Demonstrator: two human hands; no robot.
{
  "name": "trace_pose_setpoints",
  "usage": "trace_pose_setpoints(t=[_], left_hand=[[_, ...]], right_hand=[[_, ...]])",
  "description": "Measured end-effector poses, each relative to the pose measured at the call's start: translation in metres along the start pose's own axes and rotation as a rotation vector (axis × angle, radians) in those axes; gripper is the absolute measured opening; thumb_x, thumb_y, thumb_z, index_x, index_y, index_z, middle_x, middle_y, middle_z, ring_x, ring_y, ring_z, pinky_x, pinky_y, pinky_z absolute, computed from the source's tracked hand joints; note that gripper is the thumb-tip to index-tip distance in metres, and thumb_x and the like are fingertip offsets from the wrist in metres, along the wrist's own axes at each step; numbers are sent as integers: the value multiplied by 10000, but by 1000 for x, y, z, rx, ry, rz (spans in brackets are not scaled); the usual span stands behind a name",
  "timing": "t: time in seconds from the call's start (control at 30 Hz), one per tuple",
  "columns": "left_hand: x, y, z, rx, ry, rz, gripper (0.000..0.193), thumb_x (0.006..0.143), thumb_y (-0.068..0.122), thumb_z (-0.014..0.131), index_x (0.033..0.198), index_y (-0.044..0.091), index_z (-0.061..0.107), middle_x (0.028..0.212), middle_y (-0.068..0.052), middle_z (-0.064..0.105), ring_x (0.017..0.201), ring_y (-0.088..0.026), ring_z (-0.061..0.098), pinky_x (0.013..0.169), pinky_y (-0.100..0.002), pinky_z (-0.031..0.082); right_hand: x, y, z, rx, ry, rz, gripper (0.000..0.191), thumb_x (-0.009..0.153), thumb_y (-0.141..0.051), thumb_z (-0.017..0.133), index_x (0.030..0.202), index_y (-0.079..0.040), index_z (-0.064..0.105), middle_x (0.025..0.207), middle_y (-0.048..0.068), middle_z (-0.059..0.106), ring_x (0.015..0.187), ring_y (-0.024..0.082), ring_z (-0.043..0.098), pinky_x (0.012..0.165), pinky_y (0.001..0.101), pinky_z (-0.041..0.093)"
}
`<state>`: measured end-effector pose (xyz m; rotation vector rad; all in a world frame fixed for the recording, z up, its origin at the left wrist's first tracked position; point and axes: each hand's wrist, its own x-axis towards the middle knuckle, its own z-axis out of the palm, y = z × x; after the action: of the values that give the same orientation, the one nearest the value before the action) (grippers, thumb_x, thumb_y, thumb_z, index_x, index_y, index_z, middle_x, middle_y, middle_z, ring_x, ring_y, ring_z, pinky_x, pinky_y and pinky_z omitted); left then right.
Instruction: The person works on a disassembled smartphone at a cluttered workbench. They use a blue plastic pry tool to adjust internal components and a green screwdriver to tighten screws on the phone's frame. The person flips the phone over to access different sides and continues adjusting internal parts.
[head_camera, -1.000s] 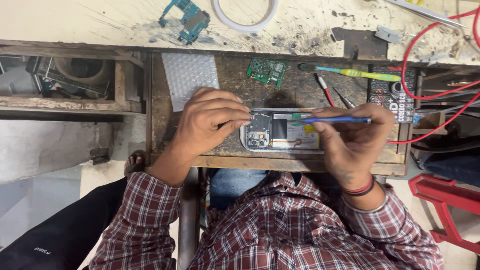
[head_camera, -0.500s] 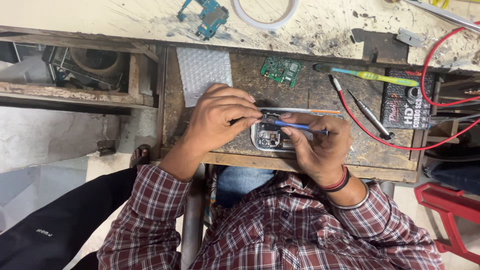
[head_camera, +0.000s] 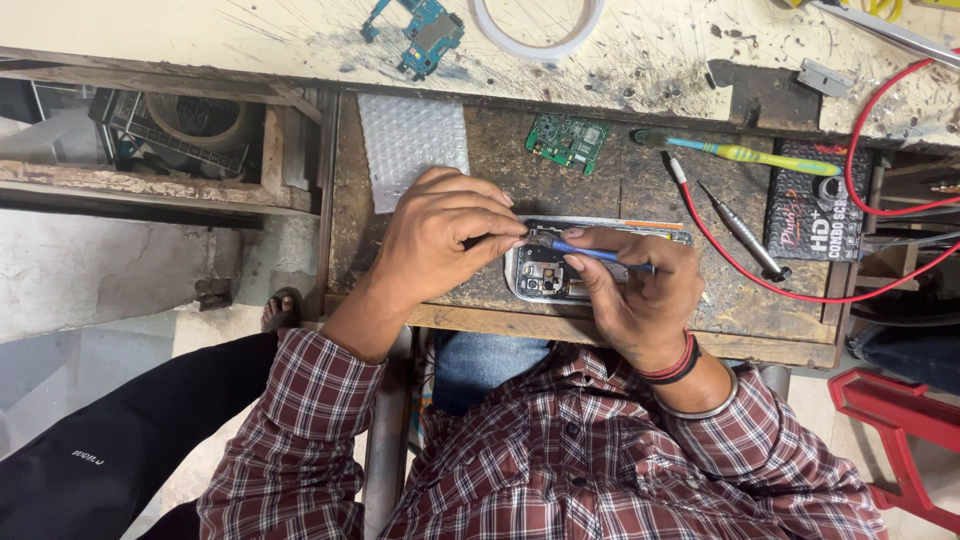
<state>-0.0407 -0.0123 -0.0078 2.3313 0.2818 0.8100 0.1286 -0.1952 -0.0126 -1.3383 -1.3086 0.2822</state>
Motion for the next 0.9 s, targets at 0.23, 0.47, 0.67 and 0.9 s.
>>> trace_pose_setpoints(t=[0.23,0.47,0.67,0.9], left_hand=[[0,0,-2,-15,1,0,173,798,220,897,919,122,820,964,-28,792,1011,-159,732,900,-365,494],[4,5,-4,20,-41,-14,426,727,390,920,1044,128,811,1081,-33,793,1138,-193,708,1014,-391,471],[6,15,-14,75,-232,-10,815,548,526,921,1237,130,741,1298,-33,721,1296,-223,598,1116,-442,387],[10,23,-14,139,-302,-3,936,454,546,926,1269,137,718,1317,-25,704,1290,-228,586,1131,-453,372]], right_hand=[[1,-1,1,-51,9,-15,424,969,53,722,1117,-35,334,1062,266,724,1074,301,758,894,357,637],[1,-6,-8,50,33,-32,411,1024,70,660,1209,-55,315,1139,263,659,1038,327,741,932,389,635],[-9,-25,-59,-144,178,39,449,1091,-7,631,1325,-77,253,1148,230,579,1016,286,749,887,321,628],[-32,-23,-110,-337,202,116,534,1125,-10,748,1430,-59,312,1073,225,719,992,252,762,857,274,613]])
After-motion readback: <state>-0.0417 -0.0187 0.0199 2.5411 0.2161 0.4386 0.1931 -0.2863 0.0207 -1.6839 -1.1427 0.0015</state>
